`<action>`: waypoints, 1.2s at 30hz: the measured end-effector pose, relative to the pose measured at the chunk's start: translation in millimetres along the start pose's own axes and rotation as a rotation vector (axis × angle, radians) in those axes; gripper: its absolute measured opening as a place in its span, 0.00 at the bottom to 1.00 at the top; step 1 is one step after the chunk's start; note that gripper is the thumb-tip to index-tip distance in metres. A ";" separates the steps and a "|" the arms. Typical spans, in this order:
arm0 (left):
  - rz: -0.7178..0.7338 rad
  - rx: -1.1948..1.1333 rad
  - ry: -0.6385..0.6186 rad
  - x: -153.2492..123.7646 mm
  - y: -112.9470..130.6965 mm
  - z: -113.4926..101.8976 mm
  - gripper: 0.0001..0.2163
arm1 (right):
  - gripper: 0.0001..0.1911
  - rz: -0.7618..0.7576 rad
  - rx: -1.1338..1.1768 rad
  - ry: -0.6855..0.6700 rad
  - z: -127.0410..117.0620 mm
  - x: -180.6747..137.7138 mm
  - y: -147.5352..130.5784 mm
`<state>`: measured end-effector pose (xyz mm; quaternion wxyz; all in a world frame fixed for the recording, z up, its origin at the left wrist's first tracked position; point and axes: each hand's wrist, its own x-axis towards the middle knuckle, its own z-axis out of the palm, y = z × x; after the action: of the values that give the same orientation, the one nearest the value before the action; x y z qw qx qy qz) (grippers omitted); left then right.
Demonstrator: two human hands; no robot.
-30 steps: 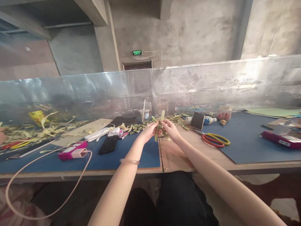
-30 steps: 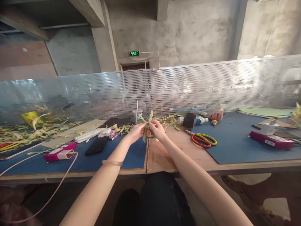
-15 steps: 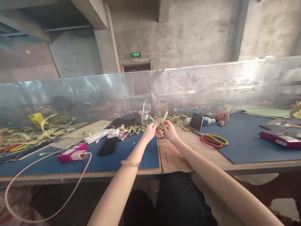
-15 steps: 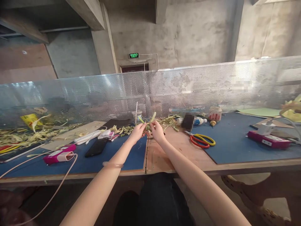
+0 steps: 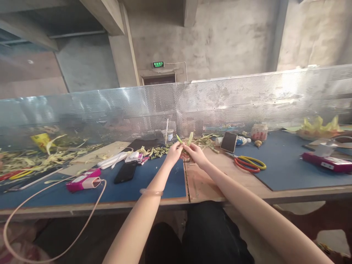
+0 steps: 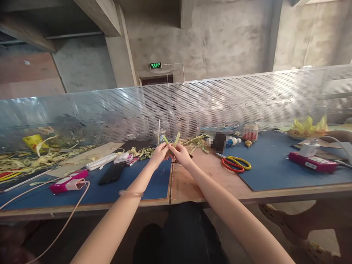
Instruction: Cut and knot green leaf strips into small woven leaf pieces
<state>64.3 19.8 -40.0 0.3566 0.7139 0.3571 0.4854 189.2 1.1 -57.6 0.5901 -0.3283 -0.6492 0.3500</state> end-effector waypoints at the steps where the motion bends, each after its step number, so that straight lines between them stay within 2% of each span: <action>1: 0.001 0.001 -0.002 0.0 0.0 -0.3 0.12 | 0.19 0.012 0.023 -0.030 0.0 -0.6 -1.3; 7: 0.007 0.033 0.006 -1.6 1.4 -1.2 0.15 | 0.18 0.079 0.149 -0.109 -0.1 -0.8 -3.1; 15: 0.074 0.086 0.054 -1.5 -3.0 -2.7 0.16 | 0.16 0.125 0.243 -0.140 0.8 0.2 0.4; 23: 0.089 0.123 0.078 0.5 -9.3 -3.3 0.16 | 0.15 0.145 0.228 -0.083 -0.7 2.2 6.4; 36: 0.014 0.087 0.135 2.0 -9.2 -0.6 0.13 | 0.16 0.158 0.195 -0.033 -0.1 1.8 4.6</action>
<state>62.7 26.1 -46.8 0.2968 0.6968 0.3963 0.5189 189.2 5.1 -60.5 0.5790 -0.3134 -0.5940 0.4623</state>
